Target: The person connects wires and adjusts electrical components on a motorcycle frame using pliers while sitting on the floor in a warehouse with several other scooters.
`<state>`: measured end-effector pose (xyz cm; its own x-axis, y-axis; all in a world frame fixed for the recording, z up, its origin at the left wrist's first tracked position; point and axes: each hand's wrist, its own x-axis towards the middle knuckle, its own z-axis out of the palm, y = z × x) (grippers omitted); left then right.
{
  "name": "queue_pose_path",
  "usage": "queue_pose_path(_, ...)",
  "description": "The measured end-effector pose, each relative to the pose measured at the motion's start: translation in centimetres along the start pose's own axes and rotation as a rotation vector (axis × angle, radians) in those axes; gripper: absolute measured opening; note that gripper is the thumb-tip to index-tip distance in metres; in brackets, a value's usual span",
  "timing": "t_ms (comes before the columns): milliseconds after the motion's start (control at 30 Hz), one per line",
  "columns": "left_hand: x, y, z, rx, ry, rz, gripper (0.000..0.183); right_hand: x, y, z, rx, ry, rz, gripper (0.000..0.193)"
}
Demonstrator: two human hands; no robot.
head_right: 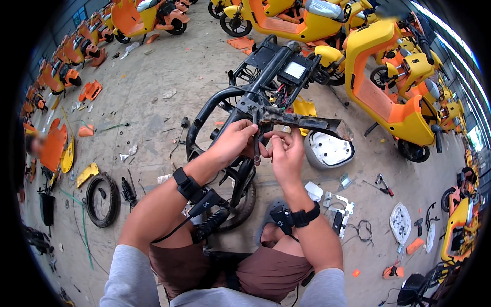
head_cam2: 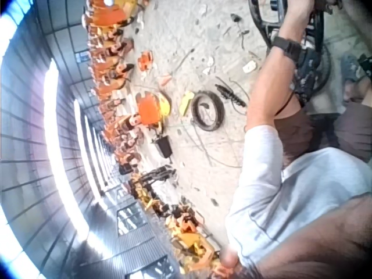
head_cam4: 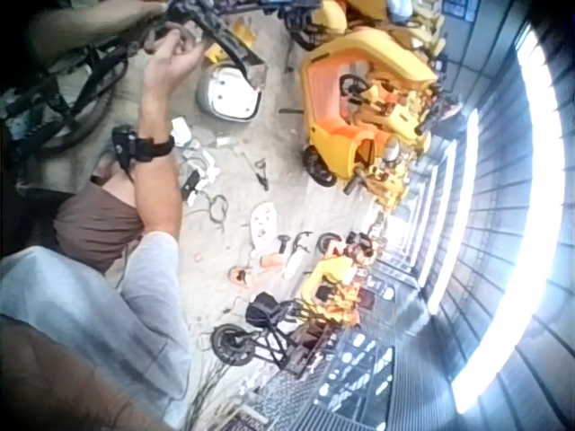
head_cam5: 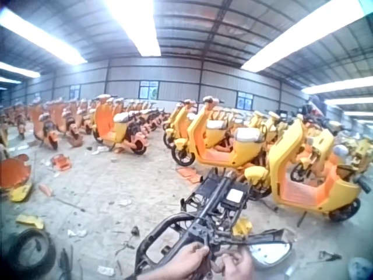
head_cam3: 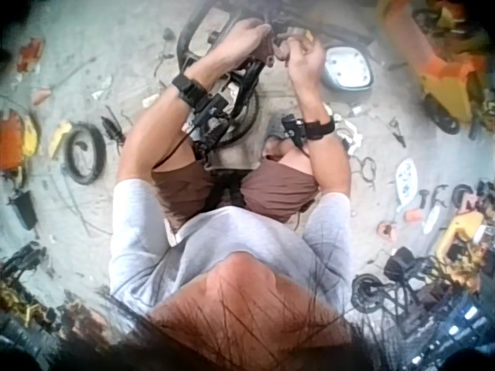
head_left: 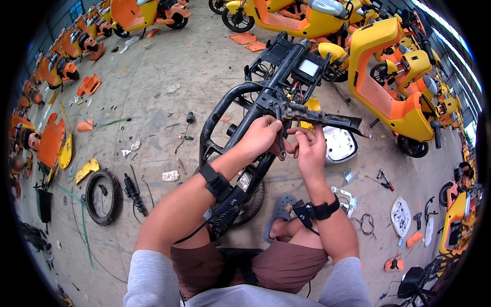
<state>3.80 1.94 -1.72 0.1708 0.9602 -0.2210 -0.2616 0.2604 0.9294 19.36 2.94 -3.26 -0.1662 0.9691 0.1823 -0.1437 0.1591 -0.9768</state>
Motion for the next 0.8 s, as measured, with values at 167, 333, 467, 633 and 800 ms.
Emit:
queue_pose_path(167,-0.2,0.8,-0.3,-0.138,-0.087,-0.066,0.021,0.0,-0.3,0.1,0.002,0.007,-0.004,0.049)
queue_pose_path(333,-0.4,0.8,-1.1,-0.164,-0.143,-0.101,0.023,0.0,-0.1,-0.1,0.008,-0.003,0.001,0.048)
queue_pose_path(467,-0.7,1.3,-1.1,-0.178,-0.123,-0.119,0.026,0.1,0.3,-0.1,0.001,0.000,-0.012,0.046)
queue_pose_path(633,-0.3,1.1,-0.2,-0.402,-0.172,-0.148,0.027,0.2,0.3,0.2,0.065,0.056,-0.044,0.040)
queue_pose_path(800,-0.5,1.2,-1.4,-0.250,-0.179,-0.168,0.026,0.1,0.4,0.1,-0.002,0.012,-0.002,0.045)
